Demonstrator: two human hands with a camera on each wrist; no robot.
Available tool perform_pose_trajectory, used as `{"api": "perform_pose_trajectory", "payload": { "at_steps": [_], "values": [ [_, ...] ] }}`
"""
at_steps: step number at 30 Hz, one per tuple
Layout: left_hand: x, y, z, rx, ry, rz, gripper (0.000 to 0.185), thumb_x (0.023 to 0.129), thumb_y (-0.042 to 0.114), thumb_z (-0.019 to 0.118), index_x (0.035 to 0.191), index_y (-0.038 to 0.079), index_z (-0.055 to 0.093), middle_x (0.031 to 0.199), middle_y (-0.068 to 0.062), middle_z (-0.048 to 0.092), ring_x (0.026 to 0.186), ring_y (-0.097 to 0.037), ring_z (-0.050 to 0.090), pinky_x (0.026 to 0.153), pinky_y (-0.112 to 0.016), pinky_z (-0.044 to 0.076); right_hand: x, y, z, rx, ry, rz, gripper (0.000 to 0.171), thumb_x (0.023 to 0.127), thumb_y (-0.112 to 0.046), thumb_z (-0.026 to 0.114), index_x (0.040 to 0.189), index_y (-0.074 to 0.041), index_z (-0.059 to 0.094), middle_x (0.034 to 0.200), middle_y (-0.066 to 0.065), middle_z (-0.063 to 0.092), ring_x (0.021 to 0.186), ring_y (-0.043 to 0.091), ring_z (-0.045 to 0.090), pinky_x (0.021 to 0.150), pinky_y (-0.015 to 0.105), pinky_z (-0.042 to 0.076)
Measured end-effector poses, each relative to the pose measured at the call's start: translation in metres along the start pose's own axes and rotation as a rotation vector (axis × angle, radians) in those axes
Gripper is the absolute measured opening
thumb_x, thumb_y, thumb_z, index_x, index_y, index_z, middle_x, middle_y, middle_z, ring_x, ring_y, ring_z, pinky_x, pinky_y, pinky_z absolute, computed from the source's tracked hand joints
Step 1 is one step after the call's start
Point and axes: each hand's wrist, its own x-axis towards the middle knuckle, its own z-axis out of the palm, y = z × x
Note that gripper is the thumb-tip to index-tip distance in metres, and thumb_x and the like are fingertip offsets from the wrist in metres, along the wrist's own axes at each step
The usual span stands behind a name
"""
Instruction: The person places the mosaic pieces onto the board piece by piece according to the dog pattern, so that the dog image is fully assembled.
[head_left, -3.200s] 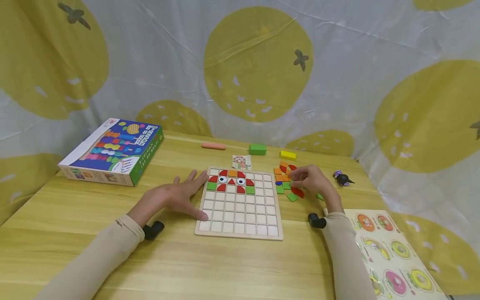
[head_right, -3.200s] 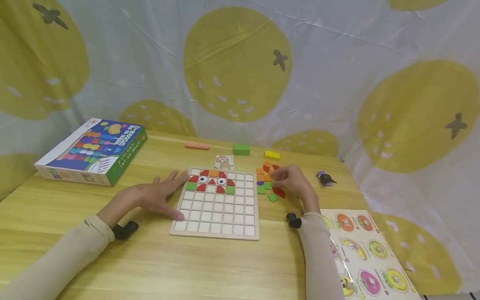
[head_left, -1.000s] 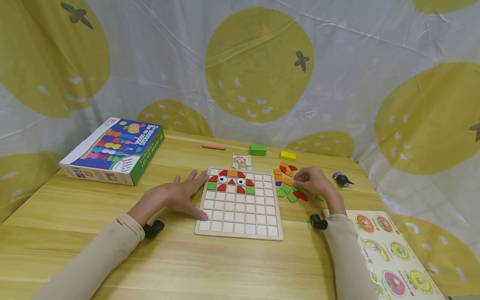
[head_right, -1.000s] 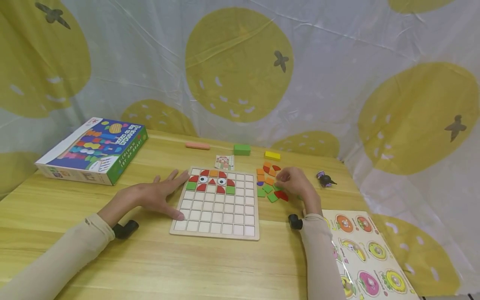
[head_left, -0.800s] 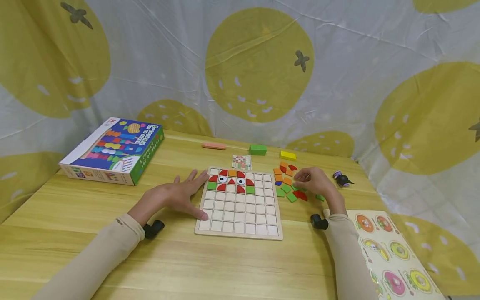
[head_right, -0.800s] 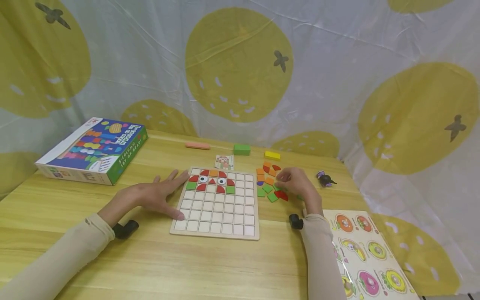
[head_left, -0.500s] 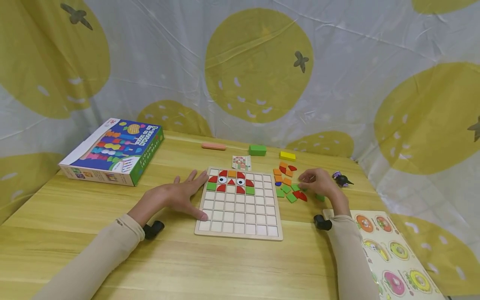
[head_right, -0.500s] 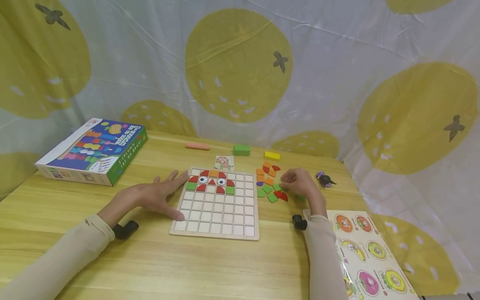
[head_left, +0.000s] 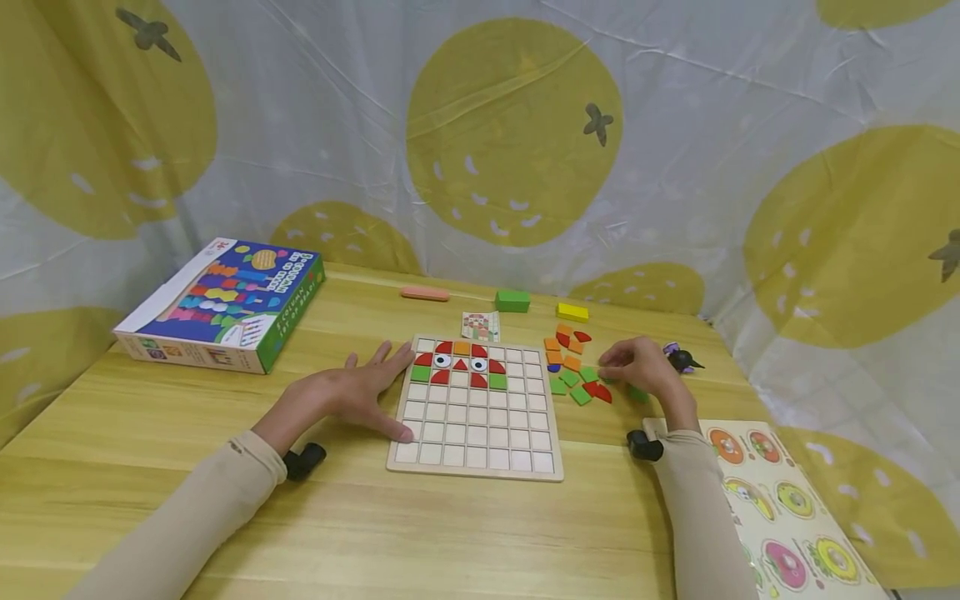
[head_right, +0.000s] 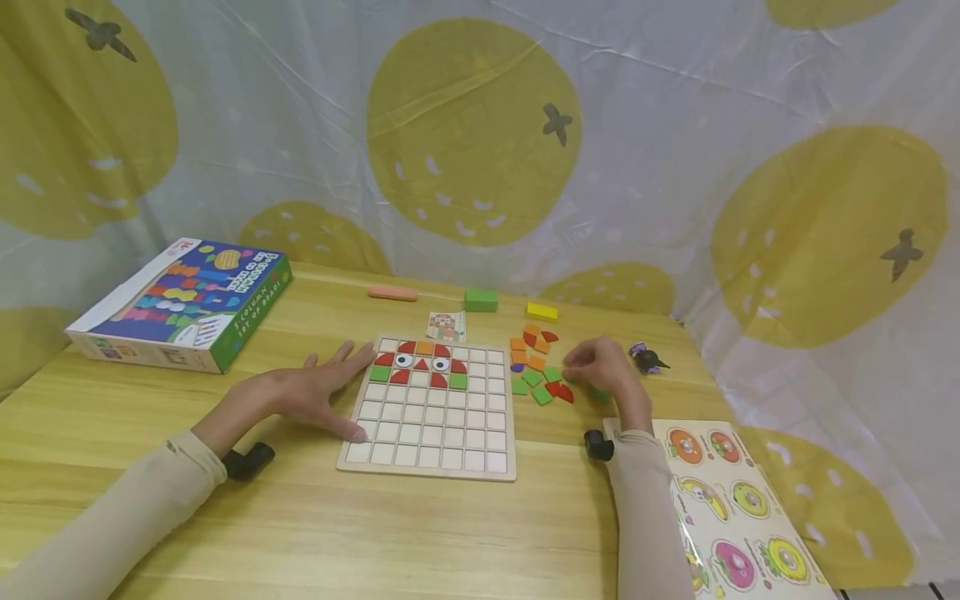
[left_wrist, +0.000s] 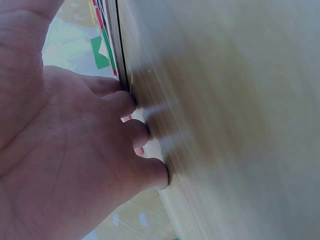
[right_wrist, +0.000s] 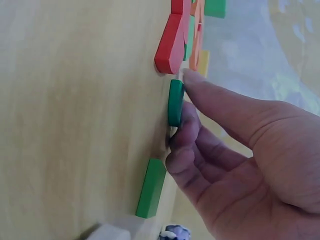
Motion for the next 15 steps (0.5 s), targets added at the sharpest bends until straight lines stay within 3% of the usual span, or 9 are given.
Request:
{"api": "perform_pose_trajectory", "payload": {
  "at_steps": [6,10,15],
  "values": [
    [-0.0001,-0.0006,0.0005,0.002,0.003,0.007,0.133,0.085,0.063,0.085,0.174,0.005,0.005,0.18,-0.023,-0.002,0.165,-0.045,-0.01,0.127,-0.073,-0.005,-0.0049,-0.0013,-0.0067,0.007,-0.027,-0.05,0.015,0.099,-0.008,0.079,0.11,0.002,0.081,0.102,0.014,0.08,0.09,0.027,0.072,0.082,0.039,0.058],
    [-0.0001,-0.0006,0.0004,0.004,0.006,0.009,0.132,0.085,0.063,0.086,0.173,0.005,0.006,0.18,-0.023,-0.001,0.165,-0.045,-0.01,0.127,-0.074,-0.005,-0.0049,0.0007,-0.0083,0.073,-0.118,-0.079,0.016,0.093,-0.006,0.085,0.106,0.001,0.082,0.097,0.012,0.079,0.079,0.021,0.063,0.071,0.029,0.05],
    [0.0002,-0.0008,0.0005,0.008,0.006,0.011,0.132,0.085,0.062,0.086,0.173,0.005,0.006,0.18,-0.023,-0.001,0.165,-0.046,-0.009,0.127,-0.074,-0.005,-0.0067,0.0003,-0.0102,0.117,-0.228,-0.064,0.02,0.087,-0.007,0.091,0.102,0.003,0.082,0.087,0.008,0.074,0.071,0.016,0.053,0.064,0.025,0.045]
  ]
}}
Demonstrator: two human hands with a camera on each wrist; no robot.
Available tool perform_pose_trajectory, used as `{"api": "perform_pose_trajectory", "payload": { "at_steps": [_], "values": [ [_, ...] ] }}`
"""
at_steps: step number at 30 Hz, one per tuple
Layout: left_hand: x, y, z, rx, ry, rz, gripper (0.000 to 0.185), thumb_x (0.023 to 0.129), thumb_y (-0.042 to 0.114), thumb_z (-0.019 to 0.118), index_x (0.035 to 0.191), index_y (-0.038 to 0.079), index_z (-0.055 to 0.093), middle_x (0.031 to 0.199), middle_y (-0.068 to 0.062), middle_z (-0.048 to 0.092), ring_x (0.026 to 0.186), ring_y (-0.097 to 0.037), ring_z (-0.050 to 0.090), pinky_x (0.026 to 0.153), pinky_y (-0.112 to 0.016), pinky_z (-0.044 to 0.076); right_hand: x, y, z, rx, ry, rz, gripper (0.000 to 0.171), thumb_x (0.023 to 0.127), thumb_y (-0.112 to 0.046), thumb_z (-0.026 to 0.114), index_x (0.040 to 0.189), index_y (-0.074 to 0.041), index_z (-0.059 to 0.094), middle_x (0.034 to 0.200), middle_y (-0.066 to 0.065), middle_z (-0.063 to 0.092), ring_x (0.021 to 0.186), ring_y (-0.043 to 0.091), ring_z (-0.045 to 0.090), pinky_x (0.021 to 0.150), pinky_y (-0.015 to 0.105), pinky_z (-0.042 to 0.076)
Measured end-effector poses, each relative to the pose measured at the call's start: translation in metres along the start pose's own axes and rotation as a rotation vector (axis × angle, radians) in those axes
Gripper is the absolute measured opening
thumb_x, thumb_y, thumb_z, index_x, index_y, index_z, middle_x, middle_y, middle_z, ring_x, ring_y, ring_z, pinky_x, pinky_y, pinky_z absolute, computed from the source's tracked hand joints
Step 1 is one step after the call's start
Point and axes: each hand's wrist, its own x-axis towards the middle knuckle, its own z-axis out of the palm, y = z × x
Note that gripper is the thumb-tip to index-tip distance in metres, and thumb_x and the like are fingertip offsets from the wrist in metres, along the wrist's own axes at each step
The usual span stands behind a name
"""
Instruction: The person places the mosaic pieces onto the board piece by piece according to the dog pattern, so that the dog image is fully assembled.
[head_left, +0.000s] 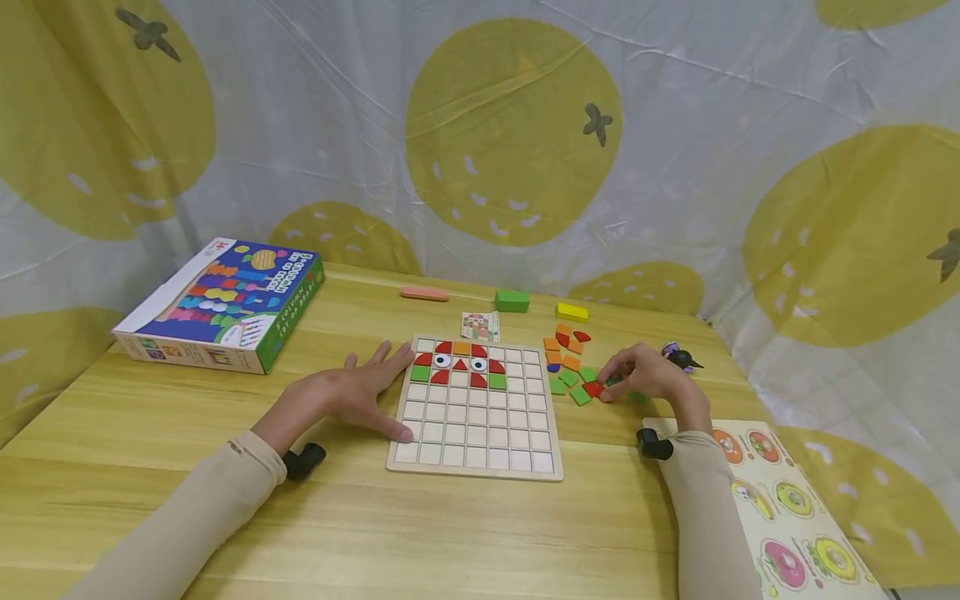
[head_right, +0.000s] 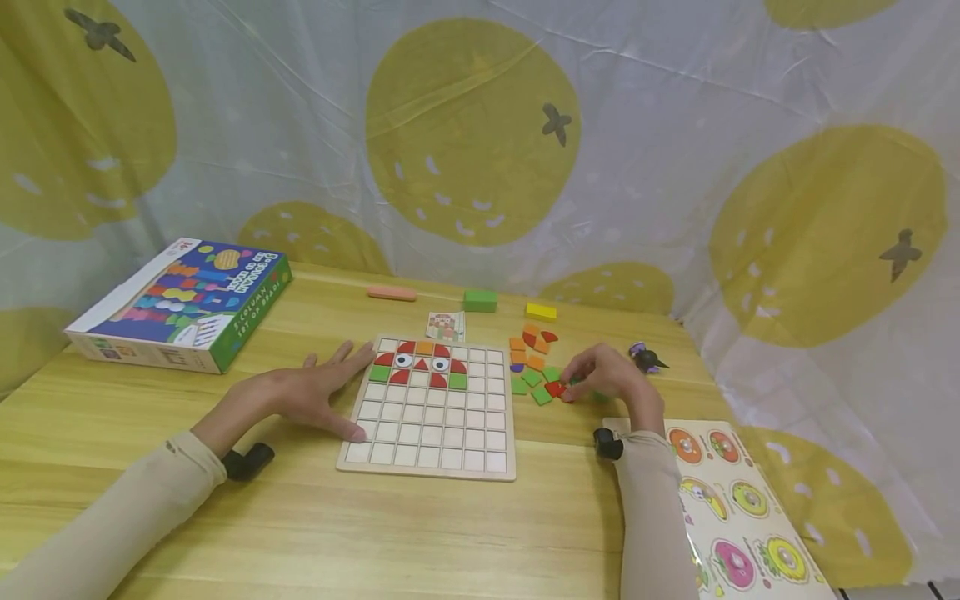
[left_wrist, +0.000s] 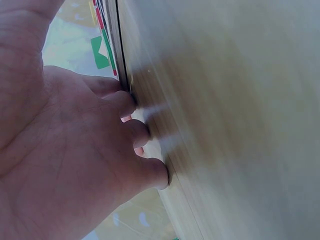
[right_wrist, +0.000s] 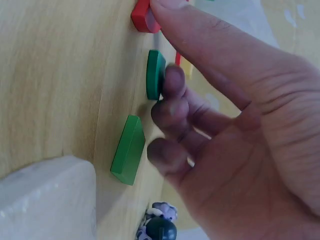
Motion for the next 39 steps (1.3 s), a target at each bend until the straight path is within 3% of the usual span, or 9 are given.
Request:
{"api": "perform_pose_trajectory", "payload": {
  "at_steps": [10,15,22,30,35,39],
  "values": [
    [0.001,-0.002,0.002,0.003,0.0,0.004,0.132,0.085,0.063,0.085,0.174,0.005,0.007,0.18,-0.021,-0.002,0.165,-0.045,-0.009,0.127,-0.074,-0.005,-0.003,-0.006,-0.001,0.018,-0.044,-0.006,0.018,0.087,-0.006,0.09,0.098,0.003,0.079,0.09,0.007,0.077,0.076,0.017,0.061,0.069,0.026,0.052],
    [0.002,0.0,0.001,0.003,-0.002,0.014,0.131,0.086,0.063,0.085,0.174,0.005,0.006,0.181,-0.021,-0.003,0.166,-0.044,-0.01,0.127,-0.073,-0.005,-0.004,-0.01,-0.005,0.006,-0.007,-0.05,0.016,0.09,-0.007,0.088,0.096,0.002,0.076,0.09,0.007,0.075,0.079,0.018,0.063,0.072,0.026,0.055],
    [0.002,0.0,0.0,0.01,-0.004,0.001,0.132,0.086,0.063,0.085,0.174,0.005,0.006,0.181,-0.02,-0.002,0.166,-0.044,-0.01,0.127,-0.073,-0.005,0.009,-0.022,0.004,0.061,0.005,-0.132,0.01,0.099,-0.009,0.078,0.099,0.0,0.075,0.092,0.015,0.076,0.078,0.031,0.066,0.07,0.034,0.056],
    [0.002,-0.001,0.0,0.014,0.001,0.004,0.131,0.085,0.063,0.085,0.174,0.005,0.007,0.181,-0.019,-0.002,0.166,-0.044,-0.009,0.127,-0.074,-0.005,0.012,-0.024,0.01,-0.014,-0.013,-0.115,0.017,0.09,-0.004,0.087,0.102,0.003,0.077,0.087,0.009,0.072,0.078,0.021,0.062,0.067,0.027,0.054],
    [0.001,-0.001,0.001,0.011,0.0,0.004,0.131,0.086,0.063,0.085,0.174,0.005,0.007,0.181,-0.019,-0.002,0.166,-0.044,-0.01,0.127,-0.074,-0.006,0.013,-0.02,0.015,-0.002,-0.054,-0.108,0.013,0.089,-0.003,0.087,0.098,0.004,0.08,0.085,0.008,0.072,0.075,0.018,0.056,0.066,0.024,0.048],
    [0.001,0.0,0.001,0.011,-0.001,0.001,0.131,0.086,0.063,0.085,0.174,0.005,0.007,0.181,-0.019,-0.002,0.166,-0.044,-0.01,0.127,-0.074,-0.006,0.014,-0.023,0.017,0.011,-0.058,-0.093,0.009,0.091,-0.003,0.086,0.093,0.002,0.079,0.085,0.006,0.075,0.074,0.016,0.06,0.066,0.023,0.05]
  ]
}}
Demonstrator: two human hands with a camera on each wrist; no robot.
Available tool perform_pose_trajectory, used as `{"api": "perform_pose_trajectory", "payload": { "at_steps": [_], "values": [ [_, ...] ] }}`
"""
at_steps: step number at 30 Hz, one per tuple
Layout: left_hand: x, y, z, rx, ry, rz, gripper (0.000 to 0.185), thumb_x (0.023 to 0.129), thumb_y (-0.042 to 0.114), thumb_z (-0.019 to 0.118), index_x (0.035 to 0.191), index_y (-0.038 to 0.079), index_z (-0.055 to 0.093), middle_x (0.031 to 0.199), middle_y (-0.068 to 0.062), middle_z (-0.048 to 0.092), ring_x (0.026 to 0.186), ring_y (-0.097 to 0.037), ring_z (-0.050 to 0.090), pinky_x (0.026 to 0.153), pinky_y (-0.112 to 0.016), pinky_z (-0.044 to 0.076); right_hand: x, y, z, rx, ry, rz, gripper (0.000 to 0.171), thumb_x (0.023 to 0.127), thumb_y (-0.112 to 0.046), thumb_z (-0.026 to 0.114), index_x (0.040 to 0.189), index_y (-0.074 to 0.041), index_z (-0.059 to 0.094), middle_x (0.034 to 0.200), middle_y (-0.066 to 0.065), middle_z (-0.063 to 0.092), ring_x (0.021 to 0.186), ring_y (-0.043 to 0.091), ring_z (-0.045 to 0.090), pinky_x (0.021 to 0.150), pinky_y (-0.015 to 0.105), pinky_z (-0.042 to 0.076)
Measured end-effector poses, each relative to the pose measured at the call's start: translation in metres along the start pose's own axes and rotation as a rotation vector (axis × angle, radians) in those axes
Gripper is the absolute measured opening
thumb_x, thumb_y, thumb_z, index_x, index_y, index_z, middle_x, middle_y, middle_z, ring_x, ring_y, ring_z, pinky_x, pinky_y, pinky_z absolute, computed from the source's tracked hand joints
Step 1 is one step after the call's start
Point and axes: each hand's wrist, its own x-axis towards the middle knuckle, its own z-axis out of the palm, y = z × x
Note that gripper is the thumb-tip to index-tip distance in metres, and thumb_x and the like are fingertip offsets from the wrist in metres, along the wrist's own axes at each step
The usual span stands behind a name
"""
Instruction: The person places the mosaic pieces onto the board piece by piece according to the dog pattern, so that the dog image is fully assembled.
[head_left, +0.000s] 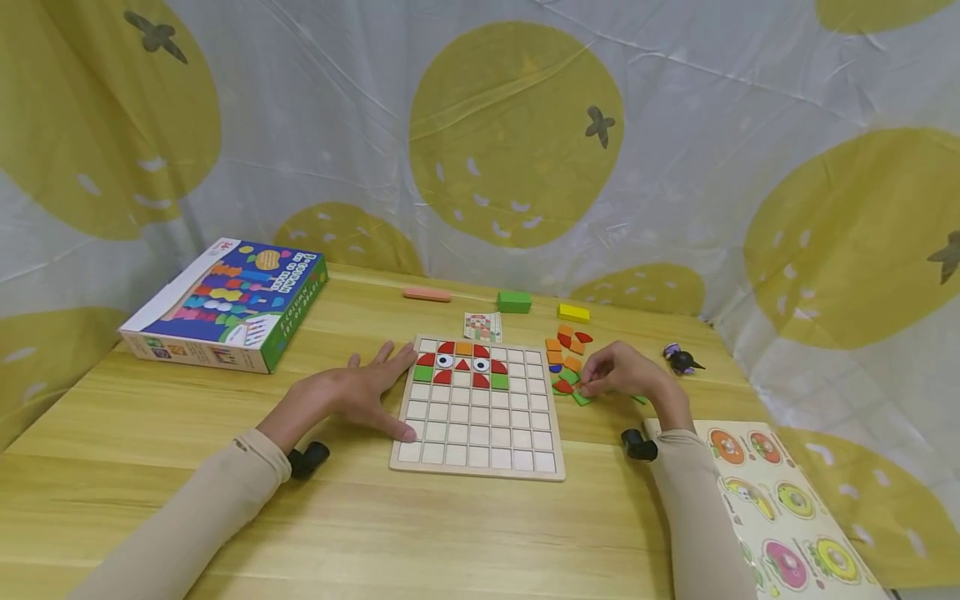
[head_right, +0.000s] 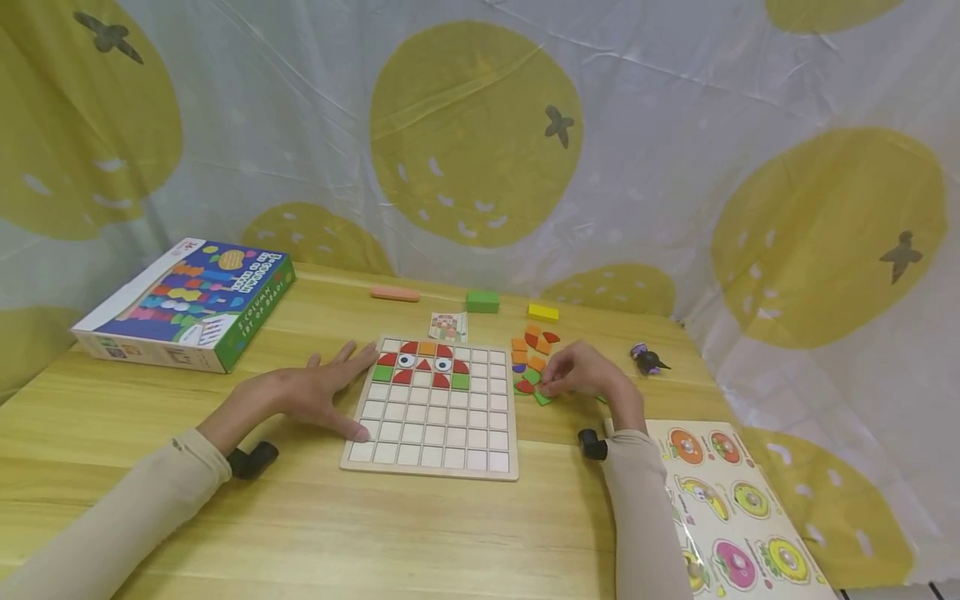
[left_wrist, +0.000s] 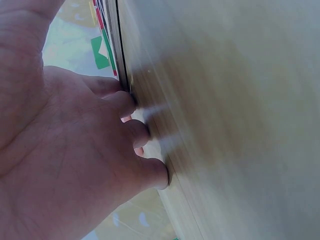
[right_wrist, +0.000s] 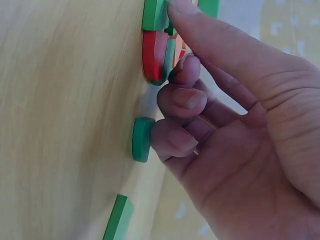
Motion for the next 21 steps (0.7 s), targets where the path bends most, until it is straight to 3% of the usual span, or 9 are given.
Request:
{"api": "perform_pose_trajectory", "payload": {
  "at_steps": [4,10,16,21],
  "values": [
    [-0.001,0.001,0.0,-0.001,0.0,-0.003,0.131,0.086,0.063,0.085,0.174,0.005,0.007,0.181,-0.019,-0.002,0.166,-0.044,-0.01,0.127,-0.074,-0.005,0.003,-0.002,0.002,-0.004,-0.002,0.006,0.011,0.092,-0.005,0.086,0.094,0.002,0.078,0.084,0.005,0.073,0.075,0.017,0.061,0.066,0.023,0.051],
    [-0.001,0.001,0.0,-0.003,0.004,-0.007,0.131,0.085,0.063,0.086,0.174,0.006,0.007,0.181,-0.019,-0.001,0.166,-0.044,-0.009,0.127,-0.073,-0.005,0.007,-0.007,0.006,0.01,-0.035,-0.058,0.021,0.088,-0.004,0.089,0.103,0.004,0.077,0.083,0.007,0.066,0.077,0.02,0.057,0.066,0.023,0.049],
    [-0.001,0.001,0.001,-0.004,0.002,-0.016,0.132,0.085,0.064,0.086,0.174,0.007,0.007,0.181,-0.02,-0.001,0.166,-0.044,-0.009,0.127,-0.074,-0.005,0.009,-0.011,0.01,-0.01,-0.031,-0.034,0.016,0.087,-0.004,0.09,0.095,0.002,0.077,0.078,0.004,0.065,0.072,0.018,0.054,0.064,0.023,0.048],
    [-0.001,0.001,0.0,0.003,0.003,-0.014,0.132,0.085,0.064,0.085,0.174,0.006,0.006,0.181,-0.021,-0.001,0.166,-0.044,-0.009,0.127,-0.073,-0.005,0.009,-0.015,0.01,-0.033,-0.023,-0.024,0.011,0.089,-0.003,0.088,0.091,0.0,0.077,0.082,0.004,0.071,0.075,0.019,0.059,0.065,0.024,0.052]
  ]
}}
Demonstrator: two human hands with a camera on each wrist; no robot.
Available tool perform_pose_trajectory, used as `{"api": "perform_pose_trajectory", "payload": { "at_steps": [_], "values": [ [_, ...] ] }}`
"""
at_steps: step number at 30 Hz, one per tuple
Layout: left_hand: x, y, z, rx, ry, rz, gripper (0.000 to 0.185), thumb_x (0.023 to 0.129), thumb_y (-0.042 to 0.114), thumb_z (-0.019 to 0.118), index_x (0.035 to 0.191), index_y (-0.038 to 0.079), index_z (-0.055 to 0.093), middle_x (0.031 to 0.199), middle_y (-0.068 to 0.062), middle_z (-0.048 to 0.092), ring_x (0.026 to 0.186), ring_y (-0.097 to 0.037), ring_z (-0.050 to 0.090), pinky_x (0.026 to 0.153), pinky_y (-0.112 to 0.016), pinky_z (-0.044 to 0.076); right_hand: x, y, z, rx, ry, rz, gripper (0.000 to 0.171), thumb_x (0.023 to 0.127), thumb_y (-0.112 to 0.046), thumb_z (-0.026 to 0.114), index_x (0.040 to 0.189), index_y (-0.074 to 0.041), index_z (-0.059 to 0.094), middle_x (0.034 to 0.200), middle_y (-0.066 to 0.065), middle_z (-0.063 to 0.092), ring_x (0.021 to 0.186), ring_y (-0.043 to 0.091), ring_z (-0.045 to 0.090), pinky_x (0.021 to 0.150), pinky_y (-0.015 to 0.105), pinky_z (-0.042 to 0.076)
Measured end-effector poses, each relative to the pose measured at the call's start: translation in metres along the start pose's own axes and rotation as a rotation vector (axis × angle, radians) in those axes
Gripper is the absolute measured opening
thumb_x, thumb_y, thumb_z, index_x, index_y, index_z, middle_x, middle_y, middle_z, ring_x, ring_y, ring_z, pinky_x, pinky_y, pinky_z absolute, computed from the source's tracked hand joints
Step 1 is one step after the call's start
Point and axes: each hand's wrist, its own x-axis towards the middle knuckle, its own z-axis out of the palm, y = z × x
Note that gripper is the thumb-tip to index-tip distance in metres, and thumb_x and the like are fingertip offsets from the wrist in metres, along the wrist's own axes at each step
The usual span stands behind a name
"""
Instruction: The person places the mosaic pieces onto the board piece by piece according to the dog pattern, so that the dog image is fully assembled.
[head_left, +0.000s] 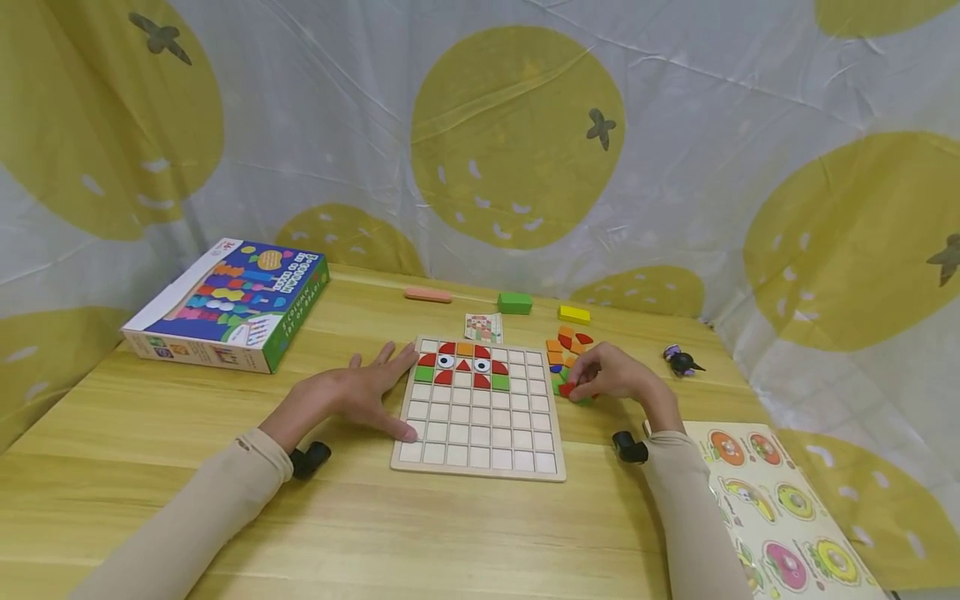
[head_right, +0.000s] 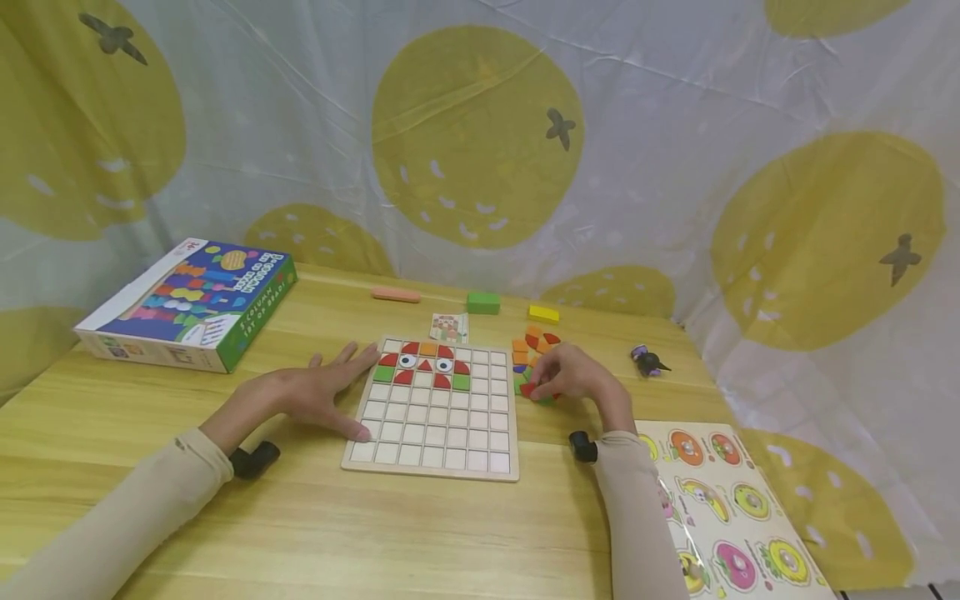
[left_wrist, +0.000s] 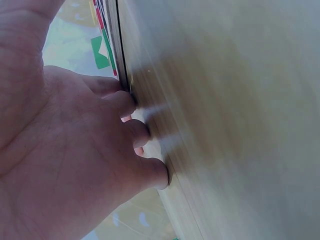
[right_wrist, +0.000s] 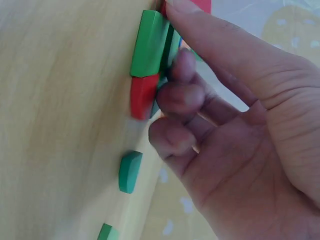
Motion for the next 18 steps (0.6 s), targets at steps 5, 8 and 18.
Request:
{"api": "perform_pose_trajectory", "payload": {
  "at_steps": [5,8,18],
  "values": [
    [-0.001,-0.001,0.0,0.007,0.0,0.0,0.132,0.086,0.064,0.085,0.174,0.006,0.006,0.181,-0.021,-0.001,0.166,-0.045,-0.009,0.127,-0.074,-0.004,0.003,-0.011,-0.001,0.001,0.011,-0.088,0.008,0.091,-0.002,0.085,0.093,0.0,0.078,0.088,0.007,0.077,0.08,0.021,0.068,0.069,0.027,0.058],
    [0.0,-0.001,0.0,0.008,-0.002,-0.003,0.131,0.086,0.064,0.085,0.174,0.006,0.006,0.181,-0.02,-0.001,0.166,-0.045,-0.009,0.127,-0.074,-0.004,0.009,-0.026,0.003,0.006,0.008,-0.164,0.008,0.093,-0.003,0.084,0.099,0.0,0.08,0.093,0.009,0.08,0.084,0.021,0.072,0.076,0.028,0.06],
    [0.002,0.0,-0.001,0.012,-0.001,-0.01,0.132,0.085,0.064,0.085,0.174,0.007,0.007,0.181,-0.019,0.0,0.166,-0.044,-0.009,0.127,-0.074,-0.004,0.043,-0.084,0.04,-0.006,-0.066,-0.339,0.02,0.098,-0.005,0.078,0.117,0.0,0.083,0.106,0.01,0.083,0.086,0.026,0.076,0.071,0.026,0.058]
  ]
}}
